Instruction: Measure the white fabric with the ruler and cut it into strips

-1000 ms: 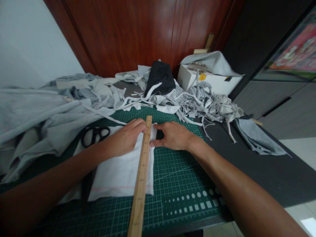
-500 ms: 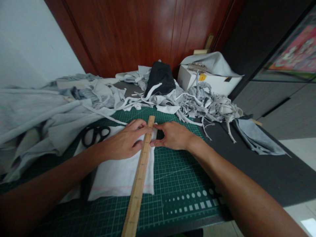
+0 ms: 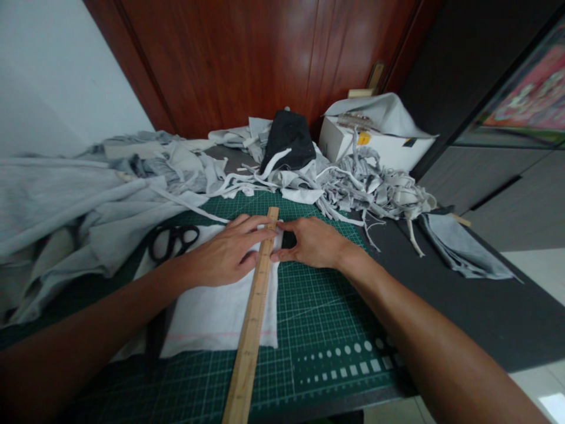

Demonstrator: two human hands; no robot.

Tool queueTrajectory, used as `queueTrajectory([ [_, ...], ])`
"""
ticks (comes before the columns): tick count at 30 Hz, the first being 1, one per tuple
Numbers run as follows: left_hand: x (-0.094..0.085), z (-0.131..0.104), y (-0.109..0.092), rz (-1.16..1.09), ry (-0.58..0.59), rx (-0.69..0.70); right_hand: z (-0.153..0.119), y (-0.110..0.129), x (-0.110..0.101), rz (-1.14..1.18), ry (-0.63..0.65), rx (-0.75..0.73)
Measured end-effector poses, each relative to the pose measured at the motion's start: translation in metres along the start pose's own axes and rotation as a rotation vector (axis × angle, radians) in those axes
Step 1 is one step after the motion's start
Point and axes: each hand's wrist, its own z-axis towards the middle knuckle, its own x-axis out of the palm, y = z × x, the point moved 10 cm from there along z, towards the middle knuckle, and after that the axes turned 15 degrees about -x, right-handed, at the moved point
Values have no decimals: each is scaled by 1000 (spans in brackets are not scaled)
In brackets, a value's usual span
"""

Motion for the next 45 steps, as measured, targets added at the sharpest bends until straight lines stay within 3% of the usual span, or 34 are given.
queueTrajectory([
  [45,0,2,4,19,-39,-39,-3,-10,-3,10,-45,68],
])
